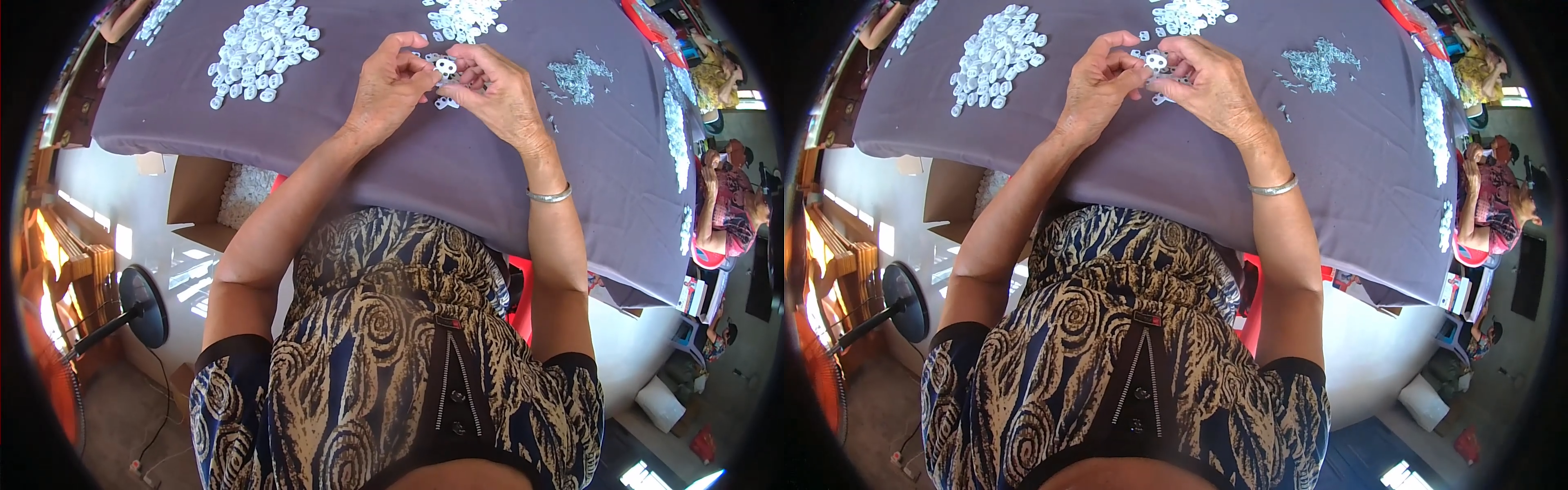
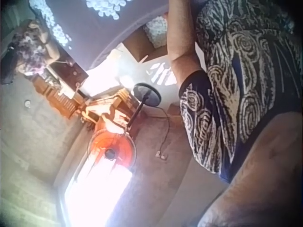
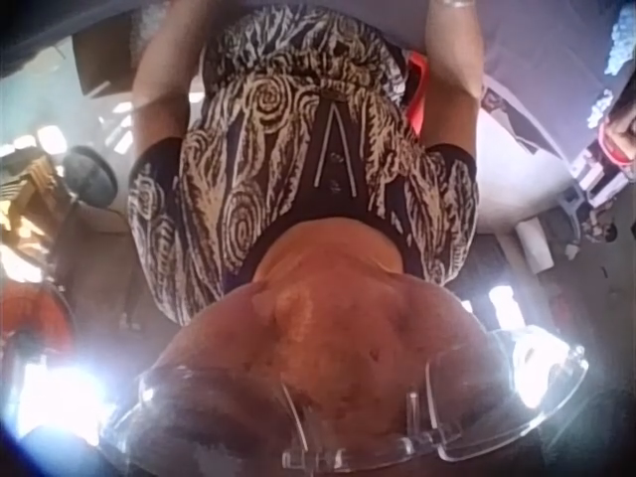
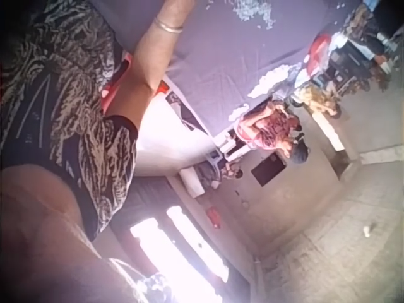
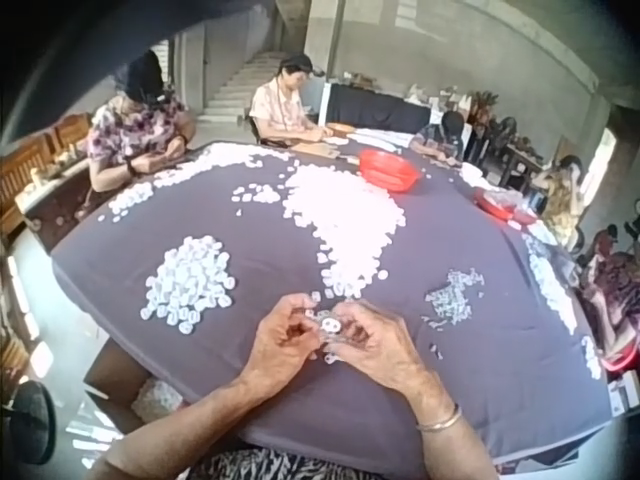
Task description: The person sorts and inspects small white plastic buckle components by hand on a table.
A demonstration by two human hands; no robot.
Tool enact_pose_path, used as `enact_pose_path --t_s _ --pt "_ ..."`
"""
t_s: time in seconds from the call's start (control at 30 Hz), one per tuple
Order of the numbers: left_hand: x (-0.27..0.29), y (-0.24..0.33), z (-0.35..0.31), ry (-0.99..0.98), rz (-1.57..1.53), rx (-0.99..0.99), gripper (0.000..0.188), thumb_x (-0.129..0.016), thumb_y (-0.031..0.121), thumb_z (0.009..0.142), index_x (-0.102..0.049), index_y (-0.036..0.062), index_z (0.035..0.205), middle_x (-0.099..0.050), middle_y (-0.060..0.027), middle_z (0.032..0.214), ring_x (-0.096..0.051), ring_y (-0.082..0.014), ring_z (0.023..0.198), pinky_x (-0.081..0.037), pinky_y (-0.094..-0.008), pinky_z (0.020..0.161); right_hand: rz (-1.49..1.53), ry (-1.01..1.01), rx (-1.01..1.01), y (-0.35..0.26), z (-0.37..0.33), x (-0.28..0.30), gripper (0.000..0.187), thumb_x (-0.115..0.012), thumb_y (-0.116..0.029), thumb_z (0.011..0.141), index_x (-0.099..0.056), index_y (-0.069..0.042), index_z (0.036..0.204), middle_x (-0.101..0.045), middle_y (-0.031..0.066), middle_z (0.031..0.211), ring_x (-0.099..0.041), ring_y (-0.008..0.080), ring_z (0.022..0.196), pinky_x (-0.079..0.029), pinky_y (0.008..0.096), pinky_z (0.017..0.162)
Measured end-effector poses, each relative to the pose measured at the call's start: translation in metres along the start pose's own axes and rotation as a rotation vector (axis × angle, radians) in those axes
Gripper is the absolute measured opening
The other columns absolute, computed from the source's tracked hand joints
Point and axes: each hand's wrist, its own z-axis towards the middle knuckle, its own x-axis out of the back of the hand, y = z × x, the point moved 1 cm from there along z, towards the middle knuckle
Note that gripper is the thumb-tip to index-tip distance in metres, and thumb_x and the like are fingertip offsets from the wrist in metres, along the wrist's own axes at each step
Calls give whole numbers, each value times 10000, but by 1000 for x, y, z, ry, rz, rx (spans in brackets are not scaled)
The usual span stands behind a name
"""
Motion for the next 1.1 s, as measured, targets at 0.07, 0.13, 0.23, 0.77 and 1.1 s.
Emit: enact_pose_path --t_s 0.07,0.13,0.23,0.77,1.1 --pt "0 1 0 15 20 -8 389 -640 32 836 -479 23 1191 -634 -22 828 -548 -73 693 -464 -213 630 -104 29 95 -2 0 -1 401 -752 -24 718 -612 -49 1093 -607 12 810 -573 71 672 -505 215 612" --pt "0 1 0 8 34 -33 375 -638 40 845 -485 22 1187 -637 -19 839 -551 -60 723 -460 -207 629 -131 44 143 -3 0 -2 414 -769 -21 690 -611 -46 1072 -578 10 753 -559 63 651 -491 209 585" --pt "1 -2 0 14 56 -47 366 -638 45 846 -491 24 1180 -639 -16 836 -551 -52 741 -458 -206 625 -74 17 66 -5 0 -2 377 -751 -11 717 -614 -42 1067 -577 0 752 -541 55 647 -481 204 582" --pt "-4 -1 -1 12 196 -122 352 -666 49 807 -499 21 1115 -637 -28 763 -565 -65 688 -487 -223 634 420 -39 -209 6 1 -4 165 -624 -153 898 -659 -21 989 -559 -41 729 -474 36 643 -405 181 566" --pt "-6 -5 -2 13 127 -113 352 -656 25 809 -503 21 1126 -629 -7 754 -549 -57 651 -475 -211 598 361 63 -249 10 2 -4 154 -621 -156 898 -674 -25 960 -572 -36 716 -494 38 636 -440 189 586"
